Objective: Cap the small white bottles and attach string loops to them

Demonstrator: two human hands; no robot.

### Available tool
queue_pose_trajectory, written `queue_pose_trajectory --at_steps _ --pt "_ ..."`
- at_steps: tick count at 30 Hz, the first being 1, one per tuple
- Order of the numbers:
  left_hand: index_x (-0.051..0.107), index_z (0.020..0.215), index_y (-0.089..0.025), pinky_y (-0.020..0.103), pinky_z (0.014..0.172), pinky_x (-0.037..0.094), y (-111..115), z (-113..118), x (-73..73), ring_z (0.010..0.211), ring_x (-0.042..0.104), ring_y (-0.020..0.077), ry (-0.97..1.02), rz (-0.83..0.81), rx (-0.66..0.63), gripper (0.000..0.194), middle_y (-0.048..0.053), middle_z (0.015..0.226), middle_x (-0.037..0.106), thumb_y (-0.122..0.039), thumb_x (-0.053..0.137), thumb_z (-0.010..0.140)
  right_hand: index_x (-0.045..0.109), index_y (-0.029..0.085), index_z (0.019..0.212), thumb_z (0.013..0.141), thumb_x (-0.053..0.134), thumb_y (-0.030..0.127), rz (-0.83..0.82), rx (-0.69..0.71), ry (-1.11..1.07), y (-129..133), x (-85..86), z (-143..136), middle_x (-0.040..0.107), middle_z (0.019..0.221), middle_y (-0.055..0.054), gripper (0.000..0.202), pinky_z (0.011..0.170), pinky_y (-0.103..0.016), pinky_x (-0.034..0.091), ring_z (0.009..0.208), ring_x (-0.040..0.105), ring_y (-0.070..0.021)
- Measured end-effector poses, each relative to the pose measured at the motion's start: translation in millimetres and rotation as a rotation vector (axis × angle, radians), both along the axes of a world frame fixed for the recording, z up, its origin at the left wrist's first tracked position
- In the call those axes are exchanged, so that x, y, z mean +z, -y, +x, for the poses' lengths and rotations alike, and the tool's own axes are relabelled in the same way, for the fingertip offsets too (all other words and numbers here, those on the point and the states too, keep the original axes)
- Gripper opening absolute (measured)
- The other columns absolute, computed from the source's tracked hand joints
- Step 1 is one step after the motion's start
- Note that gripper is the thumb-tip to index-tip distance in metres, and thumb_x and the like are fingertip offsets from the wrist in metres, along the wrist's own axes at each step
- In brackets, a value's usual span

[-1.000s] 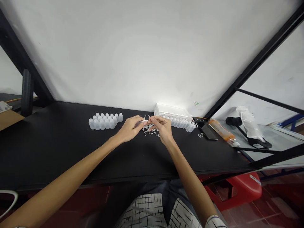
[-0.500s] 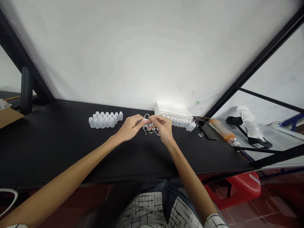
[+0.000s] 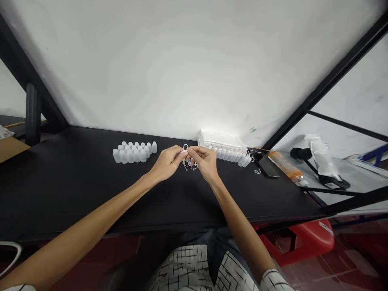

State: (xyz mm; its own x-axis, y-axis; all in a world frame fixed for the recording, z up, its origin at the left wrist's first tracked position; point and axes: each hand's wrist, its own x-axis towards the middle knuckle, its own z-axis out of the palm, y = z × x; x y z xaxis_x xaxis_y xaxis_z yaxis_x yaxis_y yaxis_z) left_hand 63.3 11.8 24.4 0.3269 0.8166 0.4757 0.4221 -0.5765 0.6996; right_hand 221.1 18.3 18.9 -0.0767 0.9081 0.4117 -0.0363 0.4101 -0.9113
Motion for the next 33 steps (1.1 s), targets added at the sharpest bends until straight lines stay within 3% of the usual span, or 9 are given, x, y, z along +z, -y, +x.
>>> queue_pose_trajectory --at_steps 5,8,11,14,17,20,25,33 --pt "0.059 0.077 -0.016 0.026 0.056 0.038 0.4 2.7 2.9 0.058 0.045 0.011 0.062 -0.076 -0.058 0.037 0.0 0.07 0.048 -0.042 0.042 0.097 0.071 0.017 0.079 0.074 0.074 0.046 -0.023 0.067 -0.036 -2.4 6.9 5.8 0.065 0.067 -0.002 0.029 0.044 -0.022 0.044 0.058 0.06 -0.0123" --pt "0.064 0.087 -0.016 0.027 0.06 0.042 1.6 2.7 1.9 0.062 0.05 0.0122 0.059 -0.087 -0.088 0.04 0.002 0.078 0.055 -0.046 0.04 0.098 0.07 0.017 0.08 0.074 0.074 0.047 0.005 0.0 -0.03 -4.2 10.8 18.2 0.065 0.067 -0.001 0.031 0.04 -0.021 0.041 0.054 0.058 -0.0108" --pt "0.066 0.106 -0.018 0.031 0.071 0.047 -0.4 -1.1 -1.4 0.079 0.058 0.0164 0.023 -0.041 -0.064 0.043 0.006 0.1 0.062 -0.049 0.038 0.098 0.068 0.017 0.082 0.076 0.072 0.044 0.121 -0.212 0.015 -6.5 12.6 48.3 0.063 0.065 0.0 0.028 0.04 -0.021 0.038 0.052 0.055 -0.0106" --pt "0.068 0.107 -0.019 0.036 0.083 0.047 -4.7 -6.5 -4.0 0.092 0.06 0.0201 -0.017 0.017 -0.012 0.047 0.007 0.109 0.062 -0.05 0.034 0.099 0.067 0.017 0.081 0.079 0.067 0.043 0.242 -0.493 0.184 -8.4 10.6 94.8 0.063 0.066 -0.001 0.026 0.047 -0.023 0.042 0.055 0.056 -0.012" --pt "0.07 0.099 -0.018 0.038 0.082 0.046 -7.9 -9.8 -5.3 0.088 0.059 0.0201 -0.057 0.054 0.016 0.051 0.007 0.104 0.062 -0.051 0.031 0.1 0.068 0.015 0.078 0.08 0.062 0.041 0.336 -0.794 0.431 -10.2 5.1 142.9 0.064 0.065 -0.002 0.027 0.056 -0.027 0.044 0.055 0.054 -0.013" --pt "0.071 0.093 -0.017 0.036 0.075 0.046 -8.8 -10.3 -7.0 0.077 0.057 0.017 -0.1 0.073 0.031 0.052 0.006 0.1 0.062 -0.05 0.031 0.1 0.071 0.014 0.075 0.078 0.061 0.041 0.305 -0.945 0.625 -12.0 -2.6 178.7 0.064 0.061 -0.004 0.029 0.06 -0.028 0.043 0.054 0.054 -0.0147" --pt "0.067 0.081 -0.016 0.036 0.077 0.045 -10.0 -10.2 -11.3 0.088 0.058 0.0194 -0.185 0.214 0.054 0.049 0.008 0.101 0.062 -0.043 0.032 0.101 0.075 0.013 0.081 0.078 0.054 0.046 0.218 -1.056 0.786 -15.3 -17.7 206.9 0.069 0.067 -0.008 0.039 0.062 -0.03 0.042 0.058 0.058 -0.0188" --pt "0.063 0.073 -0.015 0.038 0.08 0.045 -13.0 -11.2 -13.0 0.09 0.057 0.0206 -0.259 0.336 0.069 0.045 0.009 0.097 0.063 -0.036 0.034 0.101 0.076 0.015 0.085 0.083 0.051 0.044 0.16 -1.054 0.951 -17.6 -28.5 206.5 0.07 0.07 -0.01 0.039 0.062 -0.029 0.038 0.066 0.061 -0.0216"
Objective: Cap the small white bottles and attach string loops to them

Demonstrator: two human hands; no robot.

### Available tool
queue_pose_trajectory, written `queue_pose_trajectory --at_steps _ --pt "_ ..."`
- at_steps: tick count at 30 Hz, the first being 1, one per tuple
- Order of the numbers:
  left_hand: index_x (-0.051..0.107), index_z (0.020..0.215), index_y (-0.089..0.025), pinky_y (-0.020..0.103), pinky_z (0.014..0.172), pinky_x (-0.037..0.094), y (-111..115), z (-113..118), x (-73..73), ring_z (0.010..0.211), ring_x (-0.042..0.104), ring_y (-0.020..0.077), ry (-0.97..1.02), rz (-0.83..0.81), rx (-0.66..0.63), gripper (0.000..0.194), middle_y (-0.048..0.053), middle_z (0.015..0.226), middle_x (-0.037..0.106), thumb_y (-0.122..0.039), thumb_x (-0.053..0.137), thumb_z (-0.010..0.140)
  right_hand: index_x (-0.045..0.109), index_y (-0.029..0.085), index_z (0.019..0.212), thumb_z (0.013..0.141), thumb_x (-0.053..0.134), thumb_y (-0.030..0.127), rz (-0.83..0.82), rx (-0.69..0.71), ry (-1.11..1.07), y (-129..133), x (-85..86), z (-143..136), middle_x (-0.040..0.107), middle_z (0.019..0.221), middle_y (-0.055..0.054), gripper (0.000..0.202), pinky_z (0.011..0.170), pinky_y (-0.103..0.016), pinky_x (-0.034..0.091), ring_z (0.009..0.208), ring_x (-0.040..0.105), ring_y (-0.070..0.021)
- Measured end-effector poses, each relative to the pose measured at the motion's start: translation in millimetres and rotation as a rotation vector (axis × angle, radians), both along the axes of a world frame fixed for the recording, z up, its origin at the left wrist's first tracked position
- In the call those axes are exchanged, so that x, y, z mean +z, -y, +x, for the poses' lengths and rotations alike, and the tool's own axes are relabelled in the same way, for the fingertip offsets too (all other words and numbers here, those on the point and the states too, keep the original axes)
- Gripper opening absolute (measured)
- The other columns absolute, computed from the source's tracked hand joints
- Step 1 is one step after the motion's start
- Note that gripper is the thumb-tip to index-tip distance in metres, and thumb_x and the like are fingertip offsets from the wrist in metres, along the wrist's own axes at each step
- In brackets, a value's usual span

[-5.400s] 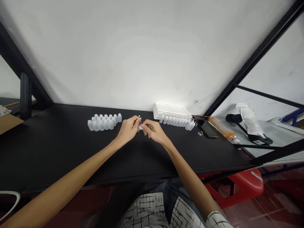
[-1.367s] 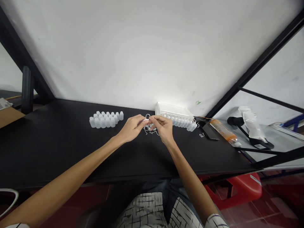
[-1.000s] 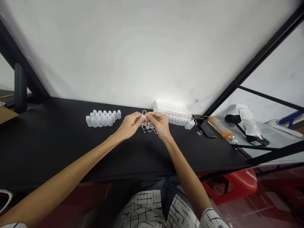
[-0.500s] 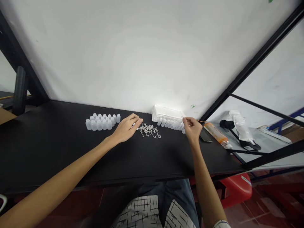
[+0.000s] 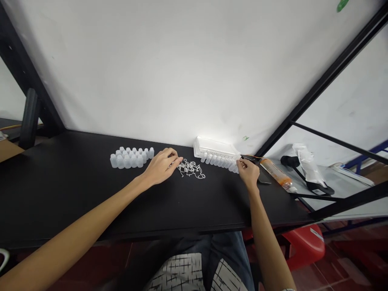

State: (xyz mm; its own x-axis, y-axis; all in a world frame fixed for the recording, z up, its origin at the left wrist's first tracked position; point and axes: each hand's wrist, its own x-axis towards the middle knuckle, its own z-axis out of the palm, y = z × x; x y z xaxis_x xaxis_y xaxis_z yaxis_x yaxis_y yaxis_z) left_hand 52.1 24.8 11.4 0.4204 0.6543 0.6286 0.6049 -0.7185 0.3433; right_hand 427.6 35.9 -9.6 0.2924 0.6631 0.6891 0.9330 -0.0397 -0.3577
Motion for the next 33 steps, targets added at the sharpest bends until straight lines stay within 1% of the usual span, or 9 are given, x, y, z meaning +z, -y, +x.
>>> queue_pose_trajectory --at_steps 6,11,14,17,20,23,27,30,33 --pt "0.062 0.07 -0.015 0.039 0.079 0.045 -2.4 -2.2 -0.8 0.087 0.057 0.0201 0.004 0.04 0.003 0.046 0.009 0.095 0.063 -0.036 0.035 0.101 0.077 0.017 0.094 0.085 0.054 0.033 -0.091 -0.03 0.049 0.6 -1.5 -3.8 0.073 0.079 -0.01 0.029 0.062 -0.026 0.033 0.073 0.063 -0.0205" --pt "0.064 0.071 -0.015 0.039 0.08 0.045 -6.6 -4.1 -1.2 0.087 0.057 0.0199 0.012 0.077 0.012 0.046 0.009 0.094 0.064 -0.035 0.035 0.101 0.077 0.018 0.098 0.086 0.055 0.033 -0.127 -0.05 0.041 1.2 -2.5 -4.3 0.073 0.083 -0.009 0.028 0.061 -0.026 0.032 0.075 0.062 -0.0201" --pt "0.067 0.074 -0.016 0.039 0.081 0.044 -13.5 -11.0 2.1 0.089 0.058 0.0208 0.001 0.127 0.067 0.043 0.009 0.095 0.065 -0.034 0.037 0.1 0.076 0.018 0.101 0.086 0.055 0.034 -0.111 -0.048 0.023 3.0 -2.3 -5.4 0.073 0.081 -0.008 0.031 0.062 -0.026 0.033 0.075 0.062 -0.0204" --pt "0.07 0.083 -0.017 0.041 0.084 0.043 -24.8 -30.5 10.9 0.092 0.058 0.0236 0.059 0.17 0.222 0.032 0.01 0.096 0.066 -0.032 0.044 0.096 0.075 0.017 0.105 0.086 0.053 0.036 -0.058 -0.043 0.006 5.6 -1.8 -7.3 0.072 0.079 -0.008 0.034 0.063 -0.027 0.035 0.072 0.062 -0.0205" --pt "0.071 0.085 -0.02 0.043 0.089 0.041 -36.6 -60.2 22.0 0.1 0.057 0.0276 0.164 0.142 0.379 0.023 0.009 0.098 0.067 -0.031 0.052 0.09 0.074 0.015 0.105 0.086 0.051 0.037 0.023 -0.018 0.008 8.0 0.3 -12.6 0.07 0.075 -0.008 0.037 0.065 -0.028 0.038 0.068 0.06 -0.02" --pt "0.072 0.085 -0.023 0.043 0.093 0.038 -45.6 -85.3 27.2 0.106 0.056 0.0311 0.184 0.036 0.424 0.017 0.008 0.1 0.068 -0.032 0.058 0.085 0.074 0.012 0.103 0.087 0.048 0.038 0.108 0.033 0.014 10.1 5.4 -25.4 0.069 0.073 -0.008 0.04 0.066 -0.029 0.042 0.062 0.057 -0.0186" --pt "0.072 0.077 -0.023 0.049 0.096 0.034 -55.2 -92.4 15.5 0.107 0.055 0.0358 0.111 -0.073 0.398 0.012 0.009 0.094 0.07 -0.035 0.067 0.076 0.072 0.013 0.099 0.089 0.045 0.038 0.158 0.163 0.009 10.2 15.7 -55.1 0.068 0.072 -0.008 0.038 0.066 -0.029 0.044 0.055 0.053 -0.0156" --pt "0.072 0.074 -0.023 0.056 0.1 0.025 -60.7 -83.8 0.1 0.109 0.053 0.0373 0.042 -0.049 0.344 0.011 0.011 0.093 0.071 -0.032 0.066 0.075 0.071 0.014 0.098 0.09 0.046 0.036 0.145 0.288 0.005 5.5 22.4 -83.2 0.069 0.076 -0.007 0.035 0.063 -0.028 0.044 0.053 0.051 -0.0141" --pt "0.07 0.066 -0.022 0.058 0.099 0.022 -63.9 -76.0 -10.1 0.106 0.053 0.0378 -0.003 -0.03 0.327 0.013 0.013 0.086 0.071 -0.029 0.063 0.074 0.071 0.015 0.099 0.092 0.046 0.033 0.085 0.462 0.032 -3.4 25.9 -113.7 0.07 0.079 -0.007 0.032 0.065 -0.027 0.043 0.056 0.053 -0.0142"
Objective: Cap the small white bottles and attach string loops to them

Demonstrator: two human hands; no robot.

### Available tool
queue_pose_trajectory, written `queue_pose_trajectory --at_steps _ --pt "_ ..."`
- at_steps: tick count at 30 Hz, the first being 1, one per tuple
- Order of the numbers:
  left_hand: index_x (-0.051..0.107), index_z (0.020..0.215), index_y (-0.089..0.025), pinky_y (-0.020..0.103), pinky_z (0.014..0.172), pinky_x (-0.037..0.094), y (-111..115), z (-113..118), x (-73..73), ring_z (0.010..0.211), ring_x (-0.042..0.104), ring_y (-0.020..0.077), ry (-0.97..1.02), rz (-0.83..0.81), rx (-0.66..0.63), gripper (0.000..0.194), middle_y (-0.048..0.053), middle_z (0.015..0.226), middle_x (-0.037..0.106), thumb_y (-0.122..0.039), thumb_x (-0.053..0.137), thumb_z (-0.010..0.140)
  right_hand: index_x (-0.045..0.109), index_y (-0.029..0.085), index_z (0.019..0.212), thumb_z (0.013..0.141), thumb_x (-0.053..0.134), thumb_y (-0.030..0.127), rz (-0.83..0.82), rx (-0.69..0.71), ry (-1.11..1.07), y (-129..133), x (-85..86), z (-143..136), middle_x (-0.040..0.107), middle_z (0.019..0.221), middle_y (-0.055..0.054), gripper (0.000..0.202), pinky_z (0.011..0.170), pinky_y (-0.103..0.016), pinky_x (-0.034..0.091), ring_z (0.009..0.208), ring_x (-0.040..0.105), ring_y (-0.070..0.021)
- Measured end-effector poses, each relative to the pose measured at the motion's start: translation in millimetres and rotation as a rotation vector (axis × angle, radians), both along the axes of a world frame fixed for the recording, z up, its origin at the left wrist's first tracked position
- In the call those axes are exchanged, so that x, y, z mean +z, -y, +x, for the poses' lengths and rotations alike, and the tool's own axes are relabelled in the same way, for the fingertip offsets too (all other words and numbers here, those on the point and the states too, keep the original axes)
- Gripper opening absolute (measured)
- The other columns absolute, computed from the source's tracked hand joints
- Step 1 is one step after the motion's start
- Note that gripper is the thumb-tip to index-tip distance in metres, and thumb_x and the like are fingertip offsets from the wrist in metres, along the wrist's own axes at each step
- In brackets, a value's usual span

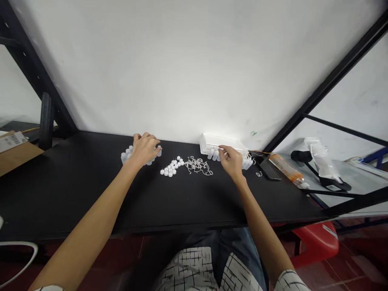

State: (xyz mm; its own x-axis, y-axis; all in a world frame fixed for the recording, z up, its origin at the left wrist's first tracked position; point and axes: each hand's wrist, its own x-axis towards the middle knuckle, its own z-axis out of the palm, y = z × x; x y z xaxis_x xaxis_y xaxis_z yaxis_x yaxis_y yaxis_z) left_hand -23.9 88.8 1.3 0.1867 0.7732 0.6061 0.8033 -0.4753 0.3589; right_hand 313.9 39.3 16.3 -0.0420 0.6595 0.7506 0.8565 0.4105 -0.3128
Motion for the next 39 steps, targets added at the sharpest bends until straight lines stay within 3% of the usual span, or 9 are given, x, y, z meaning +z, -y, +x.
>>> queue_pose_trajectory --at_steps 7,12,16,19,22,25,28,33,39 --pt "0.069 0.061 -0.024 0.054 0.094 0.026 -4.4 5.0 -3.6 0.092 0.055 0.0338 -0.071 -0.025 0.077 0.017 0.011 0.068 0.067 -0.024 0.06 0.075 0.074 0.02 0.087 0.09 0.052 0.023 -0.236 0.189 0.181 -15.7 -6.7 -53.3 0.071 0.081 -0.004 0.022 0.065 -0.026 0.038 0.07 0.06 -0.0162" --pt "0.069 0.059 -0.025 0.054 0.097 0.026 -3.2 7.3 -4.1 0.086 0.057 0.0322 0.023 -0.029 0.088 0.016 0.007 0.056 0.058 -0.029 0.063 0.073 0.074 0.021 0.085 0.088 0.057 0.023 -0.339 0.214 0.196 -8.9 -11.9 -53.0 0.071 0.086 -0.003 0.017 0.063 -0.026 0.036 0.069 0.059 -0.0147" --pt "0.071 0.062 -0.025 0.055 0.098 0.027 6.1 14.7 6.4 0.093 0.06 0.0341 0.115 -0.015 0.037 0.015 0.009 0.068 0.067 -0.025 0.063 0.074 0.073 0.021 0.078 0.084 0.066 0.027 -0.43 0.217 0.223 -3.0 -12.0 -50.9 0.071 0.085 -0.001 0.011 0.062 -0.026 0.035 0.068 0.058 -0.0137" --pt "0.073 0.069 -0.023 0.052 0.096 0.036 16.5 22.9 20.1 0.096 0.062 0.033 0.275 -0.043 -0.031 0.009 0.008 0.084 0.073 -0.025 0.066 0.074 0.073 0.023 0.076 0.082 0.069 0.028 -0.478 0.198 0.296 -0.5 -13.5 -53.7 0.071 0.087 -0.001 0.009 0.06 -0.026 0.032 0.074 0.06 -0.0155" --pt "0.074 0.074 -0.021 0.046 0.092 0.046 27.8 30.7 33.1 0.093 0.065 0.0296 0.652 -0.171 -0.129 0.007 0.007 0.085 0.073 -0.025 0.074 0.069 0.073 0.023 0.075 0.081 0.066 0.022 -0.486 0.203 0.28 0.1 -14.4 -54.3 0.071 0.088 -0.001 0.009 0.06 -0.026 0.033 0.073 0.059 -0.0147" --pt "0.07 0.084 -0.015 0.045 0.088 0.052 38.4 37.0 42.5 0.092 0.068 0.0274 1.122 -0.362 -0.362 0.02 0.007 0.084 0.071 -0.023 0.078 0.067 0.073 0.022 0.074 0.08 0.067 0.023 -0.475 0.271 0.082 -2.0 -13.3 -49.5 0.071 0.083 -0.001 0.008 0.062 -0.026 0.036 0.064 0.055 -0.0121" --pt "0.06 0.096 -0.016 0.05 0.09 0.052 44.6 41.8 46.6 0.097 0.068 0.0276 1.337 -0.486 -0.521 0.027 0.005 0.082 0.068 -0.019 0.074 0.072 0.071 0.019 0.074 0.078 0.071 0.035 -0.544 0.416 -0.26 -4.8 -10.9 -43.3 0.065 0.067 0.0 0.016 0.055 -0.026 0.036 0.054 0.048 -0.0111" --pt "0.054 0.102 -0.018 0.044 0.088 0.052 41.2 46.7 39.5 0.09 0.068 0.0221 1.43 -0.541 -0.482 0.029 0.003 0.081 0.064 -0.013 0.063 0.075 0.069 0.017 0.073 0.067 0.08 0.043 -0.698 0.566 -0.677 -4.0 -5.8 -40.8 0.055 0.053 0.003 0.028 0.045 -0.023 0.029 0.047 0.042 -0.0083" --pt "0.063 0.098 -0.014 0.028 0.061 0.046 38.8 55.7 29.9 0.068 0.057 0.0122 1.408 -0.572 -0.474 0.023 0.007 0.091 0.064 -0.018 0.066 0.076 0.068 0.018 0.074 0.063 0.083 0.039 -0.746 0.662 -0.995 -2.2 0.7 -40.7 0.057 0.06 0.003 0.028 0.04 -0.02 0.026 0.048 0.047 -0.007"
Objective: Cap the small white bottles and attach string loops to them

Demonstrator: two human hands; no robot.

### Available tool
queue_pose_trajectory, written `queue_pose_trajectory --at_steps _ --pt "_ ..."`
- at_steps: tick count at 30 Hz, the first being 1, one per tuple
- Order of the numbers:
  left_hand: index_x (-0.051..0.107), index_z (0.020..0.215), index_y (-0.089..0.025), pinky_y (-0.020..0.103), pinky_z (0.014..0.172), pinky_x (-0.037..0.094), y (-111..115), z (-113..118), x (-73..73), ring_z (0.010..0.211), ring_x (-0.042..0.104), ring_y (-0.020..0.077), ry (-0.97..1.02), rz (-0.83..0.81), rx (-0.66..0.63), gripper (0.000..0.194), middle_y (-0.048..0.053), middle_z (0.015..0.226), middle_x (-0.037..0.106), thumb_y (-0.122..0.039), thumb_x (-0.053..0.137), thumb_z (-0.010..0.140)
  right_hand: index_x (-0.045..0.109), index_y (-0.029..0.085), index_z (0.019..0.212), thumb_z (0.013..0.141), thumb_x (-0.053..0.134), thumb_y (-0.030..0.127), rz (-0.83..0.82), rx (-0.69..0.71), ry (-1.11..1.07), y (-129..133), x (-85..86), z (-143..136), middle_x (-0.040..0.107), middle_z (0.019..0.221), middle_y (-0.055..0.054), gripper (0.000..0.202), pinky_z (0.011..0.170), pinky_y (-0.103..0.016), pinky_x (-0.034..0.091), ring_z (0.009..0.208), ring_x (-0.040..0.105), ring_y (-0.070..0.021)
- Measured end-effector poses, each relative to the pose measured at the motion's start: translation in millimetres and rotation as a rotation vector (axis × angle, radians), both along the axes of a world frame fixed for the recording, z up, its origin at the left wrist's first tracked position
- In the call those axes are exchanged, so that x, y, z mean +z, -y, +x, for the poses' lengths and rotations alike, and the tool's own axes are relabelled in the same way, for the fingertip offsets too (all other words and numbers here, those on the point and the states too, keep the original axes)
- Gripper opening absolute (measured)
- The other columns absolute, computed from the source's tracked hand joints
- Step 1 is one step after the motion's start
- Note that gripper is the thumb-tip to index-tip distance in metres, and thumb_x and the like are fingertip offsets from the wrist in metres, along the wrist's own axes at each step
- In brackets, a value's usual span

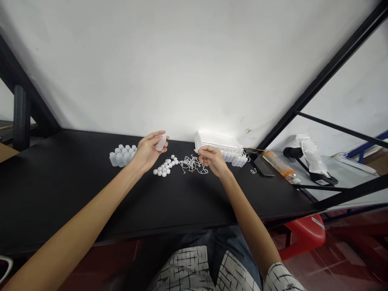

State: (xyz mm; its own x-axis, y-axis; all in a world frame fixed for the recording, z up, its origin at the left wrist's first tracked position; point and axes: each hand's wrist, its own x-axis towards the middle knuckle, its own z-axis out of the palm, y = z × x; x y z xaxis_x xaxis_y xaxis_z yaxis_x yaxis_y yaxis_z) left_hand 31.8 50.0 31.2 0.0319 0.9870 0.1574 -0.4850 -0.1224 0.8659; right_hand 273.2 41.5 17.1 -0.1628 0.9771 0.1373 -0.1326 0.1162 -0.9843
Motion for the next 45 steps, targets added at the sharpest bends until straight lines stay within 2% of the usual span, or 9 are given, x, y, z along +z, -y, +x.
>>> queue_pose_trajectory --at_steps 5,12,21,24,29,34,37,41,45 --pt "0.073 0.086 -0.011 0.024 0.055 0.039 6.5 12.8 -5.2 0.067 0.054 0.0098 0.001 -0.009 -0.06 0.021 0.009 0.089 0.066 -0.024 0.079 0.071 0.066 0.018 0.074 0.059 0.086 0.037 -0.005 -0.03 -0.107 -1.5 1.7 2.6 0.06 0.071 0.002 0.031 0.039 -0.018 0.03 0.055 0.054 -0.0074" --pt "0.077 0.086 -0.014 0.029 0.064 0.046 17.2 28.3 -16.2 0.074 0.058 0.0145 -0.206 -0.021 -0.179 0.027 0.008 0.083 0.068 -0.036 0.081 0.07 0.066 0.017 0.072 0.064 0.083 0.043 0.159 -0.064 0.084 7.2 1.0 -9.0 0.069 0.094 -0.006 0.032 0.043 -0.021 0.041 0.069 0.07 -0.0173" --pt "0.07 0.081 -0.014 0.026 0.052 0.033 24.4 35.4 -21.2 0.056 0.041 0.0091 -0.421 0.097 -0.296 0.034 0.001 0.064 0.049 -0.047 0.063 0.086 0.07 0.017 0.082 0.07 0.08 0.042 0.264 -0.028 0.234 13.8 -5.3 -20.1 0.069 0.067 -0.004 0.03 0.046 -0.023 0.045 0.064 0.069 -0.0186" --pt "0.066 0.075 -0.013 0.025 0.051 0.031 24.5 36.6 -22.0 0.056 0.039 0.0084 -0.423 0.097 -0.279 0.037 0.0 0.065 0.046 -0.048 0.061 0.087 0.071 0.016 0.085 0.07 0.08 0.041 0.289 -0.015 0.289 14.1 -6.0 -20.7 0.07 0.068 -0.003 0.03 0.046 -0.022 0.045 0.06 0.067 -0.0162" --pt "0.063 0.068 -0.013 0.024 0.05 0.029 23.8 37.5 -24.7 0.052 0.036 0.007 -0.457 0.078 -0.209 0.041 -0.001 0.06 0.043 -0.048 0.06 0.088 0.072 0.017 0.09 0.077 0.074 0.039 0.385 -0.046 0.356 15.5 -10.9 -23.3 0.072 0.095 -0.007 0.026 0.046 -0.021 0.046 0.069 0.069 -0.0156" --pt "0.068 0.088 -0.011 0.021 0.047 0.028 22.7 37.7 -27.8 0.051 0.036 0.0071 -0.406 -0.025 -0.133 0.045 -0.004 0.057 0.041 -0.055 0.064 0.082 0.073 0.018 0.092 0.089 0.06 0.038 0.497 -0.079 0.413 19.1 -17.7 -29.5 0.073 0.095 -0.007 0.025 0.053 -0.023 0.052 0.07 0.072 -0.0167" --pt "0.068 0.093 -0.01 0.02 0.046 0.028 24.2 38.1 -26.8 0.052 0.038 0.0074 -0.455 -0.035 -0.098 0.049 -0.004 0.056 0.041 -0.057 0.065 0.079 0.072 0.017 0.093 0.085 0.065 0.037 0.441 -0.107 0.389 19.3 -19.1 -30.8 0.073 0.092 -0.006 0.023 0.054 -0.024 0.053 0.066 0.072 -0.0165" --pt "0.068 0.083 -0.011 0.02 0.045 0.028 25.9 39.4 -27.6 0.05 0.035 0.006 -0.548 0.045 -0.079 0.047 -0.003 0.057 0.043 -0.057 0.061 0.082 0.069 0.018 0.105 0.079 0.071 0.037 0.344 -0.076 0.329 18.2 -17.4 -27.5 0.074 0.091 -0.006 0.032 0.054 -0.025 0.054 0.065 0.072 -0.0171" --pt "0.07 0.087 -0.01 0.02 0.045 0.028 26.0 39.8 -30.2 0.049 0.033 0.0055 -0.584 0.095 -0.077 0.046 -0.002 0.059 0.046 -0.055 0.058 0.084 0.073 0.016 0.095 0.081 0.069 0.037 0.36 -0.033 0.377 18.2 -16.3 -25.4 0.074 0.087 -0.008 0.026 0.056 -0.026 0.054 0.069 0.072 -0.0189"
